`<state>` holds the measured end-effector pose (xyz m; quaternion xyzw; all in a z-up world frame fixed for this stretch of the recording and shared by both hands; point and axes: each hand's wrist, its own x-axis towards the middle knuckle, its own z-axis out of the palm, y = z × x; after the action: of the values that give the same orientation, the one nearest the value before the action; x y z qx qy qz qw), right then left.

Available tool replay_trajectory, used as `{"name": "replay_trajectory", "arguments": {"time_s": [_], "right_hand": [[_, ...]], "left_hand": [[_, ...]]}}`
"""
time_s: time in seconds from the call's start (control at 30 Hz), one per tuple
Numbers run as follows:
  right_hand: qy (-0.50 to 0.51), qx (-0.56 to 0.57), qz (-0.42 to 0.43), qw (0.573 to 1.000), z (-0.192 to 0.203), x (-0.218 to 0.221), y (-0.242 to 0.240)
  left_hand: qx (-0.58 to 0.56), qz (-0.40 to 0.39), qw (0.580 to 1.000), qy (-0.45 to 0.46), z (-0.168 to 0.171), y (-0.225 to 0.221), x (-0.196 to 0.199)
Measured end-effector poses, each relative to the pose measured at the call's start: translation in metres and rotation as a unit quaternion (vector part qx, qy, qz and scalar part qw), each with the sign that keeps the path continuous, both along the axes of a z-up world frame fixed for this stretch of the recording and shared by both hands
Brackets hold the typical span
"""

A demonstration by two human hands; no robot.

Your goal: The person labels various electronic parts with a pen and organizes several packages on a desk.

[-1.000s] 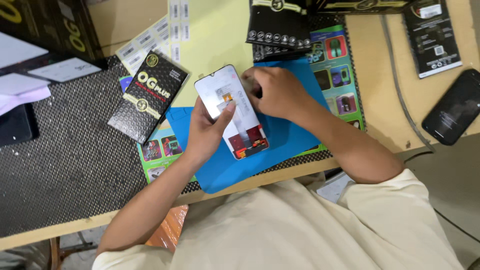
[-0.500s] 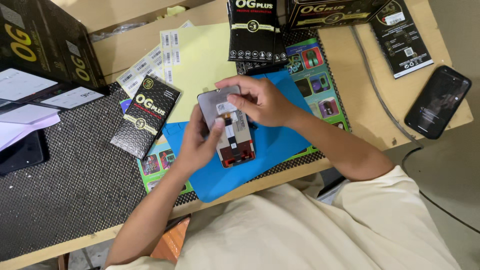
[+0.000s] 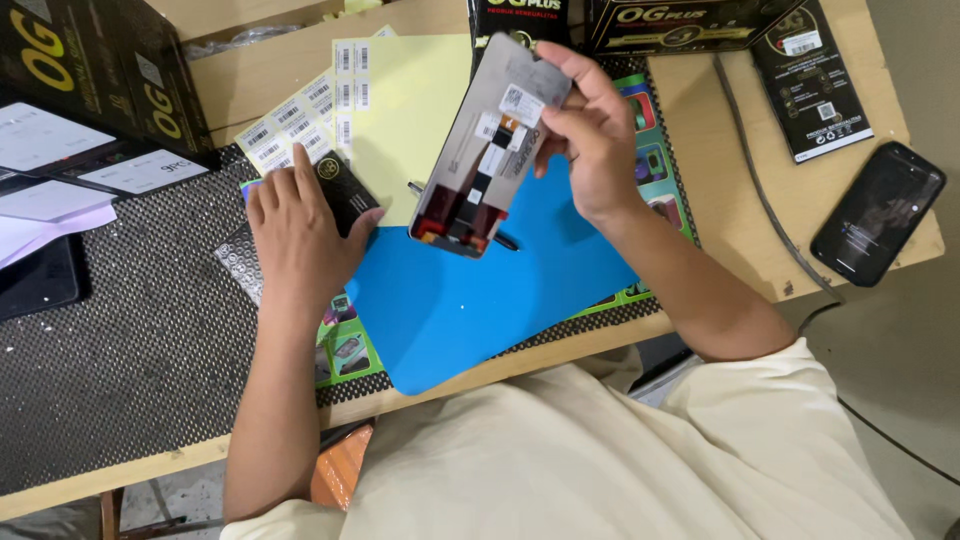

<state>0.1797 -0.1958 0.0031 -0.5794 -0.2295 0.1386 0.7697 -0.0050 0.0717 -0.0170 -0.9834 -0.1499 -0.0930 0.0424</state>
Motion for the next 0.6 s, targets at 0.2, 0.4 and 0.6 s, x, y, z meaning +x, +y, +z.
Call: {"name": "replay_trajectory", "arguments": {"time_s": [0.2, 0.4, 0.6], "right_hand": [[0.001, 0.055, -0.042, 0.998, -0.006, 0.005, -0.001], [-0.027, 0.066, -0.061, 0.996, -0.013, 0.010, -0.006], [-0.046, 0.083, -0.111, 0.989, -0.019, 0.000, -0.002]], "left_hand": [[-0.026, -0.013, 0.998, 0.054, -0.005, 0.014, -0.003], [-0.081, -0.056, 0.991, -0.094, 0.030, -0.008, 0.004], [-0.164, -0.124, 0.964, -0.171, 0.039, -0.042, 0.003]]}}
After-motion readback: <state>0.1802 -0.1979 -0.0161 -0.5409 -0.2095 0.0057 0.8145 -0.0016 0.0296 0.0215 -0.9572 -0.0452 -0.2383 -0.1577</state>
